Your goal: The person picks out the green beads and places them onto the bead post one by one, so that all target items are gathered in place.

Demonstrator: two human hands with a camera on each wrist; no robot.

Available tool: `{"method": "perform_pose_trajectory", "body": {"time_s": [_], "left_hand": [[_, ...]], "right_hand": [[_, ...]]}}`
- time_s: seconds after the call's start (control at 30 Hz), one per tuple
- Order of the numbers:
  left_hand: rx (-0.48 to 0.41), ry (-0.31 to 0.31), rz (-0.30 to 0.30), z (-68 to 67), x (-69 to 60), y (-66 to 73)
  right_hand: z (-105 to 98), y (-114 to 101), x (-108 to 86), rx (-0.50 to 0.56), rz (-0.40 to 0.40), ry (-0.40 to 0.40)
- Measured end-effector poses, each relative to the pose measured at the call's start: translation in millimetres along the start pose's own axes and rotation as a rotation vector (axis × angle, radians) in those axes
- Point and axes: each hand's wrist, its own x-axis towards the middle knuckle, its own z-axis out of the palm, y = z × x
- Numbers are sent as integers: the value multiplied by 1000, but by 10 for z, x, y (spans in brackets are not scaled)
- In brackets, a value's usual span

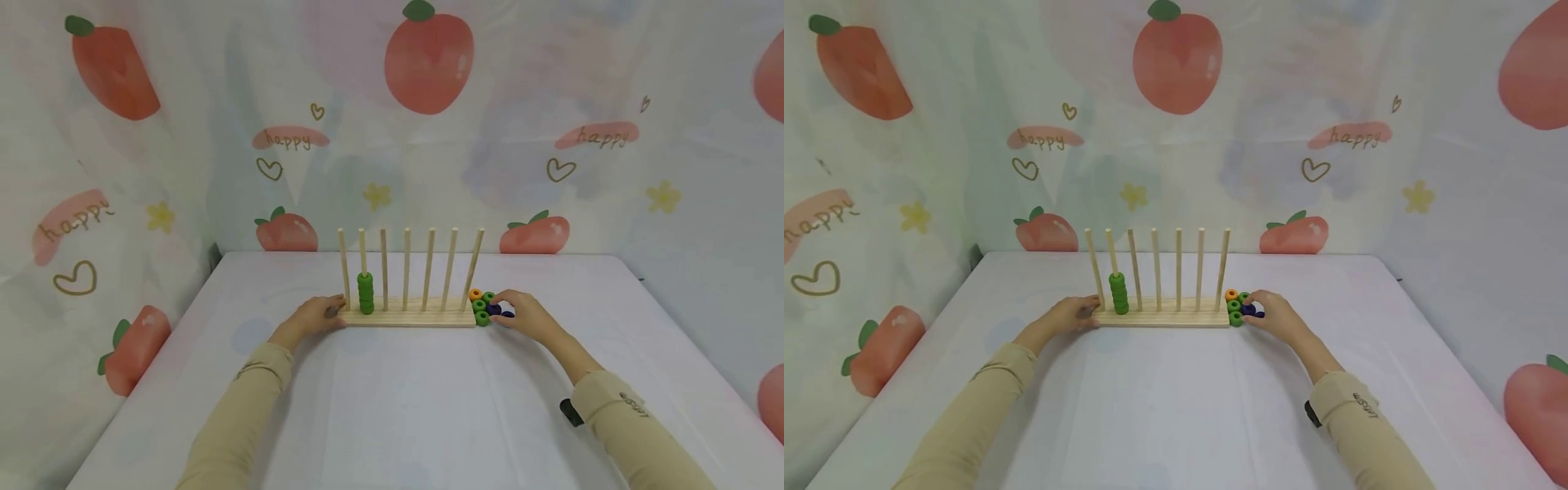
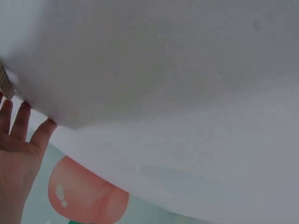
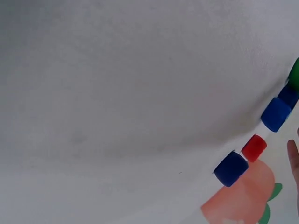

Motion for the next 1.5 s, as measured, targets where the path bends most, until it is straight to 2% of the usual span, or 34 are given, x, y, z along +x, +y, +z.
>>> {"method": "perform_pose_trajectory", "body": {"time_s": [0.4, 0.73, 0.97, 1.1, 1.33, 1.5], "left_hand": [[-5, -14, 2, 10, 15, -1], [16, -2, 43, 28, 46, 33], [10, -11, 1, 11, 43, 52], [16, -21, -12, 10, 19, 55], [40, -18, 0, 7, 4, 18], [36, -19, 0, 2, 0, 7]], "right_hand": [[117, 45, 83, -63, -9, -66], [127, 53, 79, -96, 8, -88], [112, -5, 143, -115, -28, -95], [115, -25, 143, -105, -6, -105], [119, -80, 115, -87, 29, -114], [100, -117, 88, -74, 22, -100]]}}
